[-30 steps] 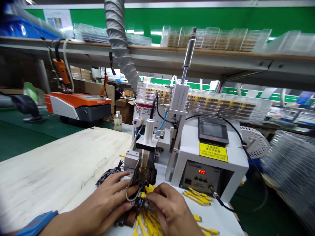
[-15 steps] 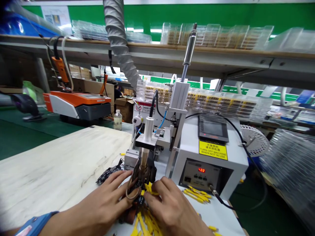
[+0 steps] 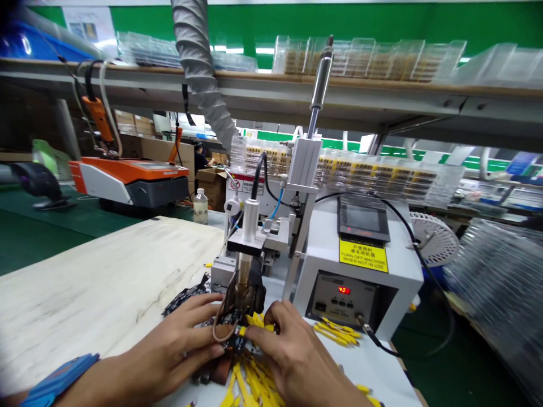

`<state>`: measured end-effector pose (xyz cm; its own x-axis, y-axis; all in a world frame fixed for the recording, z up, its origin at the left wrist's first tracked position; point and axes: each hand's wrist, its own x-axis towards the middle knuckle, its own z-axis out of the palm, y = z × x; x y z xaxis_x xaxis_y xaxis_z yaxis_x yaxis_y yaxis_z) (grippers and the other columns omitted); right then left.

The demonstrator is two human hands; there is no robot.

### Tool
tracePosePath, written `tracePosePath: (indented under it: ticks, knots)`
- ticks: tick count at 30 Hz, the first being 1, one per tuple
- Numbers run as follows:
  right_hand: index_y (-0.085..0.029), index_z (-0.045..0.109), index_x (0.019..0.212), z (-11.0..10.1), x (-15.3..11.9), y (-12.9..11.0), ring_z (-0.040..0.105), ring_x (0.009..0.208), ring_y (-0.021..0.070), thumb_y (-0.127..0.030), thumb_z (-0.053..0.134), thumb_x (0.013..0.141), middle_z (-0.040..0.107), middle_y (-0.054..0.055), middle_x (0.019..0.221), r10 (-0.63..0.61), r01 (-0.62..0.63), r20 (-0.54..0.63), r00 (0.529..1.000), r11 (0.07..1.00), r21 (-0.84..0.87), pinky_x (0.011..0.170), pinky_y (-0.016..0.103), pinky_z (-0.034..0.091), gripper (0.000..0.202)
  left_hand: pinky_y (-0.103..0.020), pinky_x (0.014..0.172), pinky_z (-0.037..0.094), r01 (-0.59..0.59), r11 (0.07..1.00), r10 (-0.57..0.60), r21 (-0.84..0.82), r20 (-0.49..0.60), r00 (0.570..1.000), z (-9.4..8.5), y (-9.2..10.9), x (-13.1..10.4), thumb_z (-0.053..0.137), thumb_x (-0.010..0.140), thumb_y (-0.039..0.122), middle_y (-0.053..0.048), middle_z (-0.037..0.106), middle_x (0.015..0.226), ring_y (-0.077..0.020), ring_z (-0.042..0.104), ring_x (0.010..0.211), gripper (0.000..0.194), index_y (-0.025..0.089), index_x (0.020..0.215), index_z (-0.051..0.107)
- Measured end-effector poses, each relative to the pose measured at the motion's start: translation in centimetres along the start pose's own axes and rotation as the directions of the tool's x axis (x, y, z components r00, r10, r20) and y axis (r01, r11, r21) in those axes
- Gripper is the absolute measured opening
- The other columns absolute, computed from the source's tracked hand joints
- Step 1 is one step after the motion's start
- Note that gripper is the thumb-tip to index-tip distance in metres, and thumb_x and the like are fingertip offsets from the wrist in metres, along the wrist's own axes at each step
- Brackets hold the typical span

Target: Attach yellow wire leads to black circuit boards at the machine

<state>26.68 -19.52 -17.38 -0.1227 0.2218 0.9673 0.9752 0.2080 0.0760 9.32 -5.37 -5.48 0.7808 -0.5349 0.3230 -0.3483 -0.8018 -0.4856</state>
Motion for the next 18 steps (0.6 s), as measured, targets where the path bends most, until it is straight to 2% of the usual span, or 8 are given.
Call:
tracePosePath:
  ticks: [6,10,14,18]
  knots:
    - [-0.022,0.064,0.114,0.18,-0.08,-0.01,0.051,0.081,0.0225,-0.007,0.043,0.087,0.053,0.011,0.088,0.022,-0.022,-0.002,1.000,1.000,0.002,0.064,0.034,0.049,0.037,-0.043,0.109,0.036,0.064,0.997,-0.064,-0.035,-0.004,0.998,0.29,-0.03,-0.32,0.052,0.094,0.014,-0.003,0.058,0.122,-0.0222,0.047,0.122,0.032,0.031,0.120,0.060]
    - [-0.020,0.066,0.111,0.26,0.15,-0.13,0.049,0.080,0.0226,-0.004,0.042,0.085,0.054,0.011,0.086,0.005,-0.005,-0.023,1.000,1.000,0.005,0.063,0.033,0.047,0.039,-0.043,0.107,0.039,0.088,0.995,-0.088,-0.046,-0.004,0.996,0.38,-0.05,-0.29,0.052,0.095,0.015,-0.004,0.057,0.124,-0.0233,0.044,0.124,0.032,0.032,0.120,0.062]
    - [-0.018,0.067,0.106,0.18,0.28,-0.32,0.048,0.078,0.0212,-0.002,0.041,0.084,0.056,0.010,0.083,0.013,-0.012,-0.042,0.999,0.999,0.039,0.062,0.031,0.045,0.038,-0.040,0.103,0.044,0.075,0.994,-0.075,-0.085,0.006,0.997,0.18,0.11,0.12,0.048,0.094,0.010,-0.003,0.058,0.120,-0.0220,0.046,0.120,0.033,0.030,0.116,0.064]
    - [-0.018,0.066,0.107,0.23,0.17,-0.27,0.048,0.080,0.0216,0.001,0.042,0.080,0.057,0.010,0.085,0.021,-0.020,-0.025,0.999,0.998,0.066,0.064,0.031,0.045,0.042,-0.040,0.101,0.045,0.045,0.997,-0.045,-0.061,0.011,0.999,-0.07,0.08,0.44,0.047,0.096,0.012,-0.004,0.058,0.119,-0.0222,0.046,0.120,0.030,0.029,0.112,0.065]
